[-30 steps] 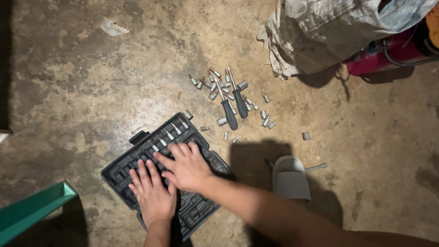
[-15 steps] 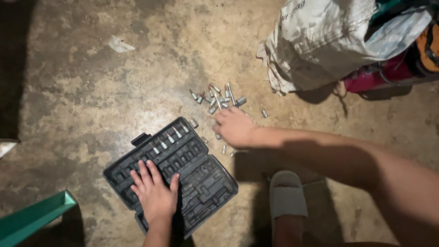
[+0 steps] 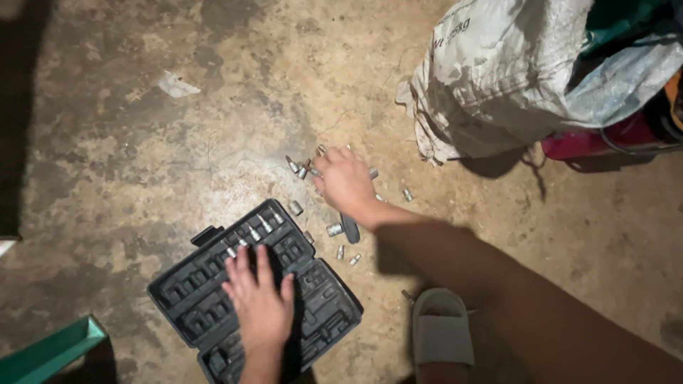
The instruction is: The person sits on the floor and organizes a set of metal socket bits and two screwdrivers. They pick up the items from the floor and place them into the designated slots of a black plastic toolbox case.
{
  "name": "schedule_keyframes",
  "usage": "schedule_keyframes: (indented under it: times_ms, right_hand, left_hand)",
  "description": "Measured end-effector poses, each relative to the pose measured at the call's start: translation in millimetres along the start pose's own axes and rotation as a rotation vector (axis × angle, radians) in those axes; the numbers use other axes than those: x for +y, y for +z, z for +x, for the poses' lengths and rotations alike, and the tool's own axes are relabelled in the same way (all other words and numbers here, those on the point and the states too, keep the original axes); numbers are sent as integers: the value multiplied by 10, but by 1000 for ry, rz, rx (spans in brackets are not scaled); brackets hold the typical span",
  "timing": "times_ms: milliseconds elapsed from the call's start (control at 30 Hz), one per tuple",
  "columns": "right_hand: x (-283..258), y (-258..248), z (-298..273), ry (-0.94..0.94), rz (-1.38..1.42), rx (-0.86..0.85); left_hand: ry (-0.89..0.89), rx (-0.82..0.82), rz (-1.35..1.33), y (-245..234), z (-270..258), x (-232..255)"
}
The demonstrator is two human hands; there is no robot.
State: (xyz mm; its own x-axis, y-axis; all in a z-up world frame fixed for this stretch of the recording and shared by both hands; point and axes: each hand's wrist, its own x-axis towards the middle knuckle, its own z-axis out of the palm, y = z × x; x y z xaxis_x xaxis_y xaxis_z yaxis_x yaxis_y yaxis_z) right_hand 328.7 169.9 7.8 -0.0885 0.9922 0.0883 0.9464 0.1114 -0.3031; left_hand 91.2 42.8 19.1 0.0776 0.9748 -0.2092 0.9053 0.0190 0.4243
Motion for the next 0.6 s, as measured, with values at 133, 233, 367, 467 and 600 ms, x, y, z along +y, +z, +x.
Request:
schedule_keyframes:
  times_ms: [133,233,367,467,600]
  right_hand:
    - [-38,104,39,28,-3,0]
    - [-38,159,57,48,14,35]
    - [-9,183,86,77,22,40]
    - [2,192,104,106,41,16]
    - [-27,159,65,188,159,19]
  left_hand:
    - [77,-66,-5,41,194,315]
    - [149,-136,21,76,309,483]
    - [213,-196,36,131,367,644]
    - [237,-253,46,171,375,695]
    - [222,-307,6,173,324,692]
